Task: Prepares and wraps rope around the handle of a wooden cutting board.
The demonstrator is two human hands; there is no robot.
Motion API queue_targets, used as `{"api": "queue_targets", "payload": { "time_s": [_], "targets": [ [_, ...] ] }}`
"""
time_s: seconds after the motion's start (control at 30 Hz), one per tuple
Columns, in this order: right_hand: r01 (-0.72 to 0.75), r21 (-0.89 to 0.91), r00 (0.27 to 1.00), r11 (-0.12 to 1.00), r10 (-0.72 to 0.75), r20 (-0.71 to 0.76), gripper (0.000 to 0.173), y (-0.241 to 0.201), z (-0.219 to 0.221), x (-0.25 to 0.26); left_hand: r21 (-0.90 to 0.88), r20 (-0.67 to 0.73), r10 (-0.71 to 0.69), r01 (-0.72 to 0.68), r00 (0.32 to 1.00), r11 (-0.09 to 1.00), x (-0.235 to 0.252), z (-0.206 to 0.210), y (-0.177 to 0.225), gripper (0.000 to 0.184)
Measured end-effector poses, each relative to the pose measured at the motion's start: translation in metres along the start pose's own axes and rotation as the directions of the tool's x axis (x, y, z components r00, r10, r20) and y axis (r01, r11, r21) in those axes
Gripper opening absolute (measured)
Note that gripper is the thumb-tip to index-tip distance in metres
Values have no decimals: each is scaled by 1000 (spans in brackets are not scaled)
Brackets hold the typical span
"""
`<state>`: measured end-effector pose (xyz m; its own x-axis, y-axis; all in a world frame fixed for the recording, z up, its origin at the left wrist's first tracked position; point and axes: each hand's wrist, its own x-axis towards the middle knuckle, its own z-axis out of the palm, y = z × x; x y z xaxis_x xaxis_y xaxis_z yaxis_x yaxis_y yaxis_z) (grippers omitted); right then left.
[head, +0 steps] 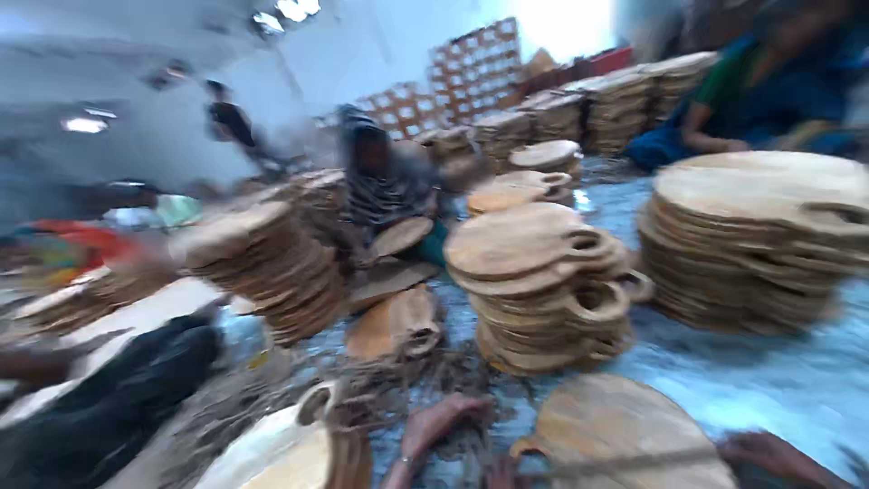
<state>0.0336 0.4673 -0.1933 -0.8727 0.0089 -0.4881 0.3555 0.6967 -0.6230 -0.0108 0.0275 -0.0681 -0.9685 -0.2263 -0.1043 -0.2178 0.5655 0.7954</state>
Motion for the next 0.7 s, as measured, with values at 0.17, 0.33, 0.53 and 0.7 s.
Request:
{"api": "queue_targets", "payload": {
  "time_s": [0.17,0.33,0.53,0.7],
  "targets": [
    [-50,68,998,996,53,-36,29,6,-2,-14,160,234,361,-402,903,902,-15,70,-137,46],
    [2,-15,1000,1000,-2,-12,29,0,-8,-20,496,578,-269,-70,771,865,-81,10,109,43],
    [-9,28,1000,1000,9,-19,27,3,-8,-20,475,561,-212,-102,800,874,-92,11,126,40],
    [-47,28,999,999,46,7,30,2,-8,-20,521,512,-257,-59,820,851,-92,13,128,41]
  ]
}}
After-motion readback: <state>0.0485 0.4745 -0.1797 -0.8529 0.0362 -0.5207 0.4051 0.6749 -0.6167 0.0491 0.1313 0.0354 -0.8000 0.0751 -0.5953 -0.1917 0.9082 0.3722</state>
